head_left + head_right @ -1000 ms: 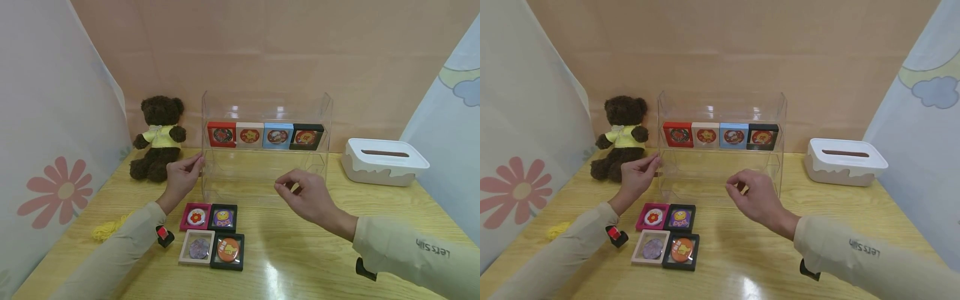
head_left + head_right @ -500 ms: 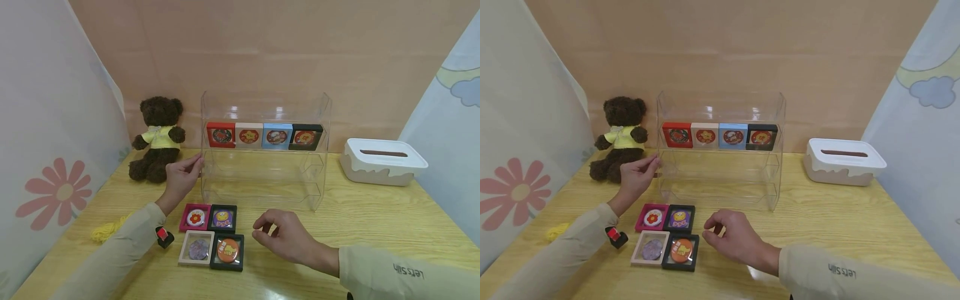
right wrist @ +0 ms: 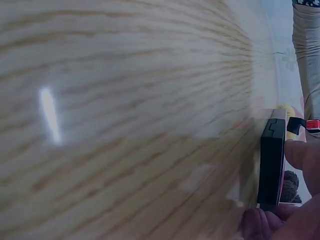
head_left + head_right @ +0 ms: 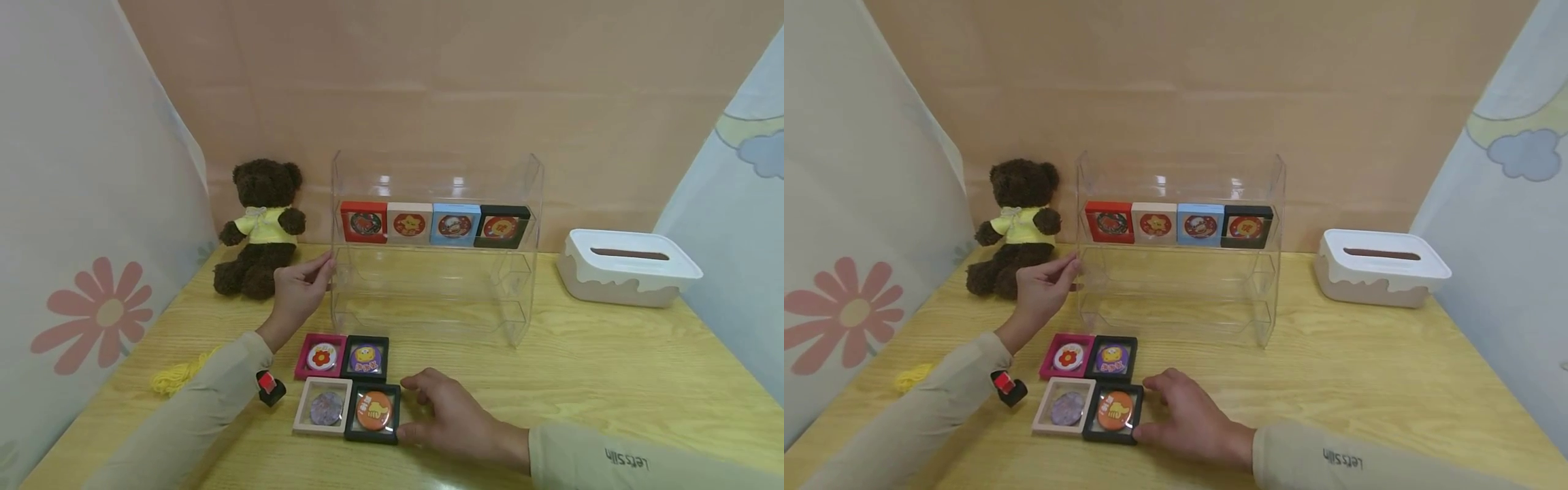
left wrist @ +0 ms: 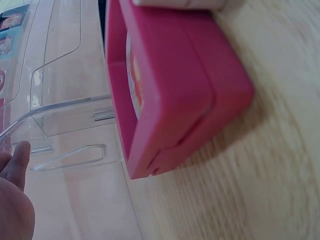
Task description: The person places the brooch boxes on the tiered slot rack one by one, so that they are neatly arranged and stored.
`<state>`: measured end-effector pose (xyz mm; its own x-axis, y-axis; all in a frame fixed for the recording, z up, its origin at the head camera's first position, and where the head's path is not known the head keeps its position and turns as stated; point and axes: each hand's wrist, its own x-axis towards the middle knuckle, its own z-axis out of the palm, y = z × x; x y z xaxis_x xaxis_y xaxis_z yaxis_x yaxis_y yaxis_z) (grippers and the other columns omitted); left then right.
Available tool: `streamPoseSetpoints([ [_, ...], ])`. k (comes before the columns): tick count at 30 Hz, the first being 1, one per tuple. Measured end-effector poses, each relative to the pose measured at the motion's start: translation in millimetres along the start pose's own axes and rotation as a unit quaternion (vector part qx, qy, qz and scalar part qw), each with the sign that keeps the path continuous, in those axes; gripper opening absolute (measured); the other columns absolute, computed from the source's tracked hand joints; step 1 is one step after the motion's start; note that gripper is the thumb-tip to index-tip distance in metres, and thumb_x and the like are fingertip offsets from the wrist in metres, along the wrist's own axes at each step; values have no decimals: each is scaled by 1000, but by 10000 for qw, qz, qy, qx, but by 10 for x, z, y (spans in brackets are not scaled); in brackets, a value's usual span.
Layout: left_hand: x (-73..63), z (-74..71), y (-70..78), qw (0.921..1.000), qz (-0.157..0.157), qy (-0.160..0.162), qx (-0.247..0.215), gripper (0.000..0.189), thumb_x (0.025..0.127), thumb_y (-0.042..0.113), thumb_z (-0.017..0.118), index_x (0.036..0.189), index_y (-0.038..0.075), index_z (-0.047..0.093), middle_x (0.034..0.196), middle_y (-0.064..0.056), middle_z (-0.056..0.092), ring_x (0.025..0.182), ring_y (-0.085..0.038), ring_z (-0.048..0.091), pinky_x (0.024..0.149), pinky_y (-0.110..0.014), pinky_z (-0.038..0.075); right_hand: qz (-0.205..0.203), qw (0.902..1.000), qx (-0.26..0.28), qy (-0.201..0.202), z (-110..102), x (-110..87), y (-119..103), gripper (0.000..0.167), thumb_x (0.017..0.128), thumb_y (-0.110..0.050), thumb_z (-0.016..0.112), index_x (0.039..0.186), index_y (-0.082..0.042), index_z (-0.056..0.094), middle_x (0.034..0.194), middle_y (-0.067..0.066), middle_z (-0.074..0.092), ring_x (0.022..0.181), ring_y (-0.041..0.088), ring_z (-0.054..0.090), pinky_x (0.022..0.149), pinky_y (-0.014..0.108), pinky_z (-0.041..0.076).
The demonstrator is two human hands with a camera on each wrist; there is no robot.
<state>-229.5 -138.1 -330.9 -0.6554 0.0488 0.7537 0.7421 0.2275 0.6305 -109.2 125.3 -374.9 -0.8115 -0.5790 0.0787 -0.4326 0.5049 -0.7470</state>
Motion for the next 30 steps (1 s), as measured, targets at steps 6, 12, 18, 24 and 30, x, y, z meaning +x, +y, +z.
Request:
streamPoseSetpoints([
  [6, -13, 6, 3, 10000, -11, -35, -26, 19, 87, -13, 59, 104, -20, 62, 90, -30, 64, 69, -45, 64, 52, -33, 57, -69, 9995, -317, 47, 66, 29, 23, 73, 74, -45, 79, 124, 5, 57, 101, -2, 55, 86, 12, 52, 72, 25, 49],
  [12, -17, 11, -2, 10000, -25, -34, -19, 19, 87, -13, 59, 105, -19, 62, 91, -30, 64, 70, -45, 64, 52, -33, 57, -100, 9965, -825, 25, 97, 64, 10, 79, 73, -52, 77, 125, 4, 56, 104, -1, 55, 90, 10, 51, 76, 27, 50],
  [18, -14, 10, 3, 10000, -45, -1, -19, 19, 87, -13, 59, 104, -20, 62, 91, -31, 64, 71, -46, 64, 52, -36, 57, -26, 9968, -802, -70, 92, 83, -2, 76, 72, -51, 78, 124, 1, 57, 102, -3, 54, 89, 10, 50, 75, 27, 49],
  [24, -6, 5, 0, 10000, -71, -1, -22, 19, 87, -14, 59, 104, -20, 62, 90, -31, 64, 72, -46, 64, 52, -34, 57, 56, 9988, -488, -85, 78, 82, 0, 70, 70, -45, 82, 120, -1, 58, 99, -6, 54, 85, 10, 50, 73, 25, 48],
  [30, -7, 2, 1, 10000, -78, -14, 6, 19, 87, -13, 60, 105, -19, 62, 89, -31, 64, 70, -45, 64, 52, -35, 57, 85, 9999, -82, -64, 40, 45, -11, 62, 67, -40, 86, 112, -9, 56, 102, -5, 58, 88, 11, 57, 79, 28, 50],
])
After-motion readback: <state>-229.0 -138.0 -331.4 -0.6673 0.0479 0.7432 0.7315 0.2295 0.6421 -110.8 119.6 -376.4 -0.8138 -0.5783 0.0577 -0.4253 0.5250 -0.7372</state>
